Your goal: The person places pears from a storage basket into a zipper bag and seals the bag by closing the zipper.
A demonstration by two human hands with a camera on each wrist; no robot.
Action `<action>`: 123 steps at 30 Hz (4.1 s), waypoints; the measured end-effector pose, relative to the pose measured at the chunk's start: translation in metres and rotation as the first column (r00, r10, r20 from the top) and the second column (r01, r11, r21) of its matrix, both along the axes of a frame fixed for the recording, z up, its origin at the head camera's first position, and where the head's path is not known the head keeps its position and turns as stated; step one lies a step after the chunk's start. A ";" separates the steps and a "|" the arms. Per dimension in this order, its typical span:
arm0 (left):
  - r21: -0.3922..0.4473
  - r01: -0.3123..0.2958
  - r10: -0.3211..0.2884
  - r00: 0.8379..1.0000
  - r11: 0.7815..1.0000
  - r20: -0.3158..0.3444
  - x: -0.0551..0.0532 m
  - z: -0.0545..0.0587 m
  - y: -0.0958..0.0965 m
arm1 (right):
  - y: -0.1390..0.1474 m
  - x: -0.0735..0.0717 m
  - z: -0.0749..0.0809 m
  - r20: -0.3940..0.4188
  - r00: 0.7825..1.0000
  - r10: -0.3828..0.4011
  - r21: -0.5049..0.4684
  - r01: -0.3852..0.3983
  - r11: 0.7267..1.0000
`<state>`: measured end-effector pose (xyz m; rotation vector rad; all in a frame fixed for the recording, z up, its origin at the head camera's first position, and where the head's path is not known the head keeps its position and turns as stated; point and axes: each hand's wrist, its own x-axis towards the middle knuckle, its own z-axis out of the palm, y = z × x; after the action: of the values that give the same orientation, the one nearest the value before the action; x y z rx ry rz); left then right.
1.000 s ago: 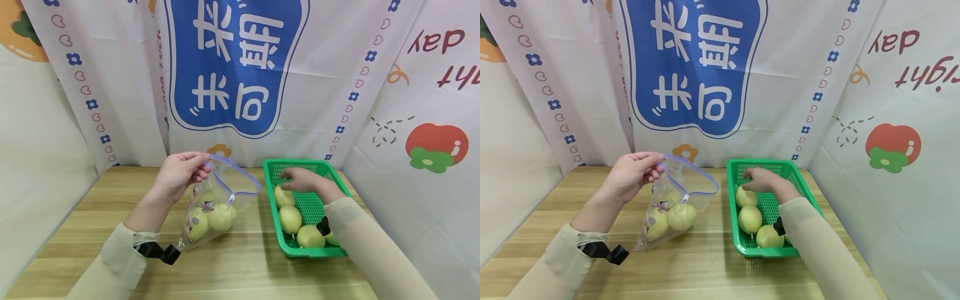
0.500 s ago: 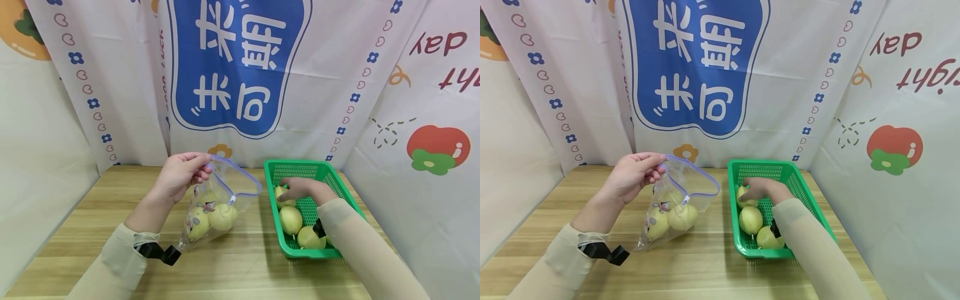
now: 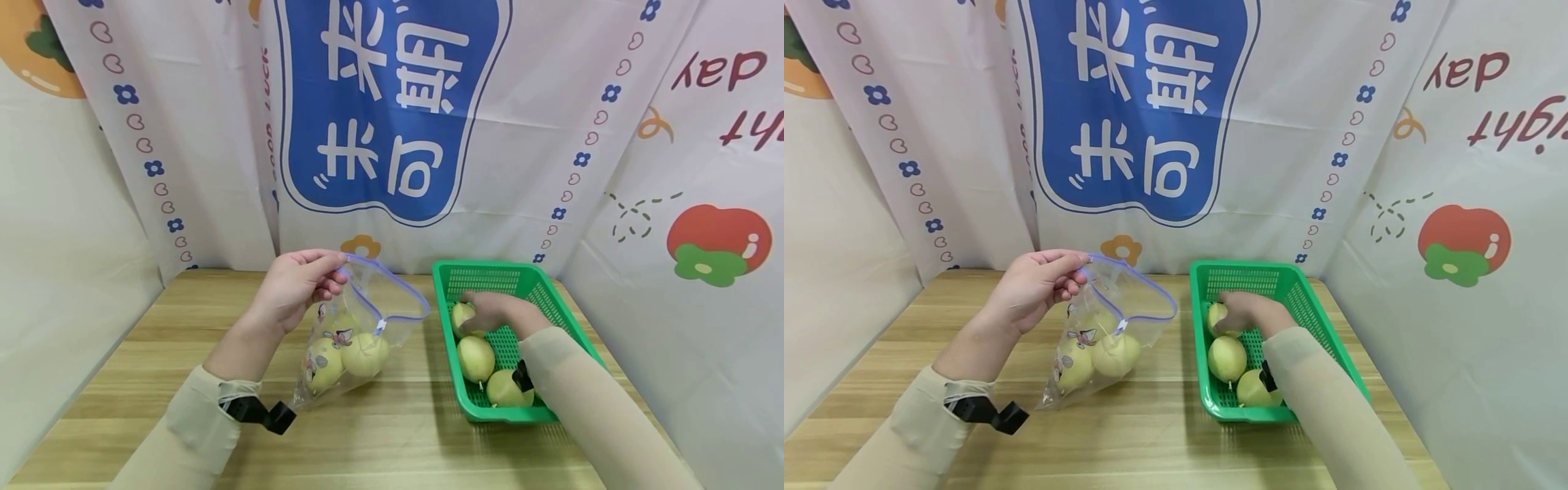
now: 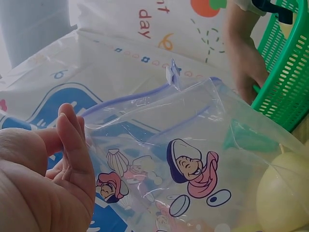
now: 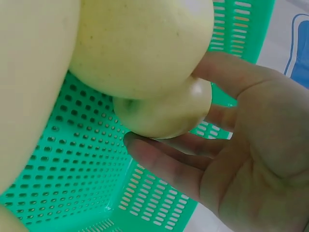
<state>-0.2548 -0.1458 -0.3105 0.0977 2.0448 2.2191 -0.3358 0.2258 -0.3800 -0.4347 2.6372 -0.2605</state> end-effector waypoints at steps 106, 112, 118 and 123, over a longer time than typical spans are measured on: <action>0.162 -0.104 0.103 0.995 0.981 0.014 0.005 0.006 -0.005 | 0.010 0.020 0.025 -0.014 0.993 0.118 -0.091 -0.119 0.989; 0.159 -0.107 0.105 0.994 0.981 0.015 0.004 0.005 -0.006 | 0.006 0.023 0.021 0.085 0.991 0.104 -0.050 -0.100 0.994; 0.151 -0.101 0.100 0.995 0.983 0.014 0.002 0.003 -0.006 | 0.005 0.027 0.016 0.257 0.964 0.069 -0.056 -0.056 0.997; 0.146 -0.099 0.099 0.995 0.984 0.006 0.002 0.004 -0.006 | 0.005 0.030 0.016 0.321 0.946 0.038 -0.050 -0.023 0.999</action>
<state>-0.2527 -0.1515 -0.3069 0.0110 1.9245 2.4276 -0.3056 0.2306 -0.3637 -0.4091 2.3061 -0.3504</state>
